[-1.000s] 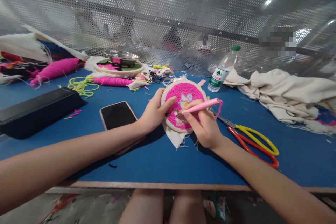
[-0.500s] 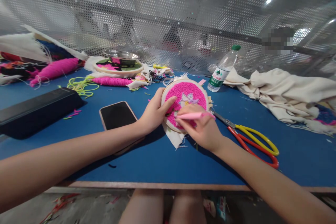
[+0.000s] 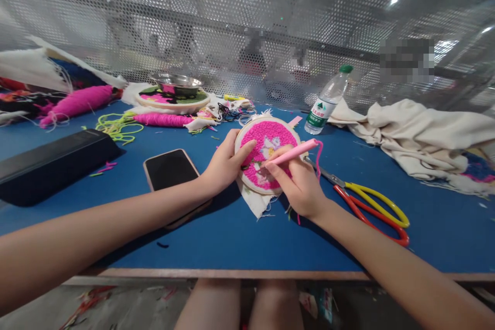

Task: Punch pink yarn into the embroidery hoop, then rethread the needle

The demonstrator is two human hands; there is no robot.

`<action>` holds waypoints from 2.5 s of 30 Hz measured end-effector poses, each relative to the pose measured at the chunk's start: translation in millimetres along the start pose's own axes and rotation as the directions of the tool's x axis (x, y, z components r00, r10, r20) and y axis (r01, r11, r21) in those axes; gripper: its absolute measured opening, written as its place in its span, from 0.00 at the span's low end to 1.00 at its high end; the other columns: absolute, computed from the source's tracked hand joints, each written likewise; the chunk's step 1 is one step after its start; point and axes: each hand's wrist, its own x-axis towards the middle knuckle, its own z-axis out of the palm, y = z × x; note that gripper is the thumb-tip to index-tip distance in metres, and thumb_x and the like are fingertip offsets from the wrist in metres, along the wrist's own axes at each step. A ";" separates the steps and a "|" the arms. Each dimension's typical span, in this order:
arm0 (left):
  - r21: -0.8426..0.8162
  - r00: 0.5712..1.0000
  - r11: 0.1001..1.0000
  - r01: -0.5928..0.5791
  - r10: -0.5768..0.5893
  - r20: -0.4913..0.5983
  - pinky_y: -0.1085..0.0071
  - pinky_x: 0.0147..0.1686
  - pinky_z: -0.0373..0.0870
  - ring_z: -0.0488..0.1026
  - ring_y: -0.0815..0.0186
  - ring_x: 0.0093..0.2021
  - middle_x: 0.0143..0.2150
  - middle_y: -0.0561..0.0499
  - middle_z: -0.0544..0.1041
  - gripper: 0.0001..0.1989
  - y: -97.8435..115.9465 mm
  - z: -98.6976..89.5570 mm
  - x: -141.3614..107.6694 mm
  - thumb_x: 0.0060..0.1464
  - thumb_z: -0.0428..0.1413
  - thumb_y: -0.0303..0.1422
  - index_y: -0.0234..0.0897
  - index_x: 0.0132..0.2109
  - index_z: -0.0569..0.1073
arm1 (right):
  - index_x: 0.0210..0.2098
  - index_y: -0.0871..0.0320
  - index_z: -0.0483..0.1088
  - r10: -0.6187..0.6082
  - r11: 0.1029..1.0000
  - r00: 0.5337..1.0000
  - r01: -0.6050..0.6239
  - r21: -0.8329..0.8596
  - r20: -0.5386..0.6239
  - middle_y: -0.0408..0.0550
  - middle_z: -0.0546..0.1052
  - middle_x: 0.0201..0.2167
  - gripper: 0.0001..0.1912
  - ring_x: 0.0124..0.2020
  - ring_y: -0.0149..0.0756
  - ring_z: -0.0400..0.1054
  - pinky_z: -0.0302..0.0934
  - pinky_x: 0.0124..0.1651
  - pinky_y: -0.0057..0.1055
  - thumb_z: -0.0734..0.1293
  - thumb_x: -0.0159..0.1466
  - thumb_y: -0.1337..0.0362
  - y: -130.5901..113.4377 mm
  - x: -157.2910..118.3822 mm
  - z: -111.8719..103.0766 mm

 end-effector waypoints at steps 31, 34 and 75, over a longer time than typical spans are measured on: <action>0.030 0.998 0.998 -0.056 0.056 0.011 0.68 0.47 0.66 0.69 0.64 0.45 0.43 0.49 0.72 0.12 3.0 -1.5 -2.7 0.62 0.49 0.40 0.36 0.47 0.66 | 0.36 0.55 0.69 -0.201 0.975 0.978 0.205 -0.091 0.051 0.47 0.76 0.37 0.03 0.41 0.38 0.70 0.64 0.47 0.38 0.64 0.66 0.65 2.5 4.5 3.0; 0.039 0.995 0.994 -0.104 0.103 0.014 0.68 0.49 0.65 0.69 0.63 0.46 0.45 0.49 0.72 0.13 4.9 -1.5 -3.1 0.62 0.49 0.39 0.37 0.49 0.65 | 0.35 0.55 0.72 -0.232 0.963 0.966 0.245 -0.110 0.116 0.48 0.76 0.36 0.03 0.42 0.39 0.70 0.65 0.47 0.40 0.66 0.65 0.64 4.7 7.8 5.7; 0.013 0.997 0.997 -0.074 0.074 0.010 0.66 0.48 0.66 0.69 0.62 0.46 0.45 0.49 0.73 0.13 4.2 -1.1 -3.2 0.62 0.49 0.40 0.38 0.48 0.66 | 0.43 0.56 0.67 -0.076 0.997 0.996 0.077 -0.029 0.044 0.49 0.76 0.37 0.08 0.33 0.35 0.73 0.68 0.39 0.34 0.59 0.69 0.62 1.1 3.3 -3.9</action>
